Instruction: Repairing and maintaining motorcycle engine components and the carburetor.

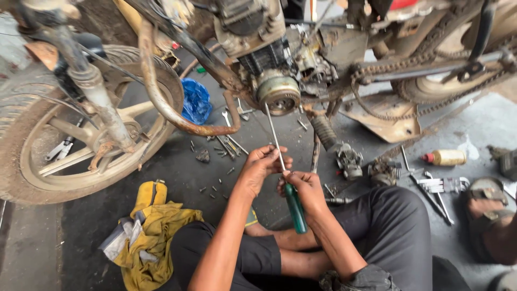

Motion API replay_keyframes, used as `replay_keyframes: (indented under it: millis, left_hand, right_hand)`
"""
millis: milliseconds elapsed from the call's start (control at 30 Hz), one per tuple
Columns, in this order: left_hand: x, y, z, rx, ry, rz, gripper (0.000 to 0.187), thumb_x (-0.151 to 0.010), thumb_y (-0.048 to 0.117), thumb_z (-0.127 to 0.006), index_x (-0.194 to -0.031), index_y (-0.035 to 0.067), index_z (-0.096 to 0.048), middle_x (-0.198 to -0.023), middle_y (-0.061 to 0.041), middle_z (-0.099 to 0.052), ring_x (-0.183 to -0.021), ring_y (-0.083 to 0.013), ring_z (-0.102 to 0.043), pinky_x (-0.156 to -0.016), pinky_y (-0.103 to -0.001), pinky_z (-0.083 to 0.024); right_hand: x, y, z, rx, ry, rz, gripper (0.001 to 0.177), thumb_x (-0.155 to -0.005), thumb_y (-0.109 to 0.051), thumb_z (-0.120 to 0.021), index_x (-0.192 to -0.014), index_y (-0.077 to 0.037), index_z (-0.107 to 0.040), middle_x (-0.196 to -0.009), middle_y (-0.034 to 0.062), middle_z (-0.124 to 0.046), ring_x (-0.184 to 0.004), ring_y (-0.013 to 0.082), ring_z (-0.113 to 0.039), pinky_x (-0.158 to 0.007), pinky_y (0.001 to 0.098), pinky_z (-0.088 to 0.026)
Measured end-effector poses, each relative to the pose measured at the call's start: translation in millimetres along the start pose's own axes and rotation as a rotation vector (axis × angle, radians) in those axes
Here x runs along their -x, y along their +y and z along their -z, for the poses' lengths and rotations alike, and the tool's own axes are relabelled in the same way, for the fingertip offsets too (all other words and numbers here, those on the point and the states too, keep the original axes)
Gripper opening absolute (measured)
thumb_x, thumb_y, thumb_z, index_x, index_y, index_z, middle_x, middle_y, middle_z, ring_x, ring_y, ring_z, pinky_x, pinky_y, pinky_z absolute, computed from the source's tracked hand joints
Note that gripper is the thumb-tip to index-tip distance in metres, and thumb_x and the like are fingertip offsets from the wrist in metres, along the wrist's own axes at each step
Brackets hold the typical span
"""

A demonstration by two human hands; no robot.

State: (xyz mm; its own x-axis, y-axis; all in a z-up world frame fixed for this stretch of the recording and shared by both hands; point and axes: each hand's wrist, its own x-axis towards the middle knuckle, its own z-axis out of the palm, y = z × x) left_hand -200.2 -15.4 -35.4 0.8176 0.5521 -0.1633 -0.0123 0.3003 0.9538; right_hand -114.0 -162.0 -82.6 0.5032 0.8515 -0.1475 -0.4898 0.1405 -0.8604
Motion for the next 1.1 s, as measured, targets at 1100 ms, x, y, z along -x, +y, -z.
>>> replay_keyframes:
  millis: [1100]
  left_hand:
    - [-48,-81,51,-0.188,0.352,-0.211,0.017,-0.090,0.009,-0.074,-0.078,0.003,-0.063,-0.071,-0.009,-0.076,-0.064,-0.0138,-0.073,-0.057,-0.028,-0.055]
  right_hand:
    - [-148,-43,1,0.651,0.333,0.279,0.024,-0.090,-0.021,-0.072,-0.102,0.000,-0.071,-0.082,0.0096,-0.074,-0.065,0.0160,-0.069,-0.061,0.0344,-0.055]
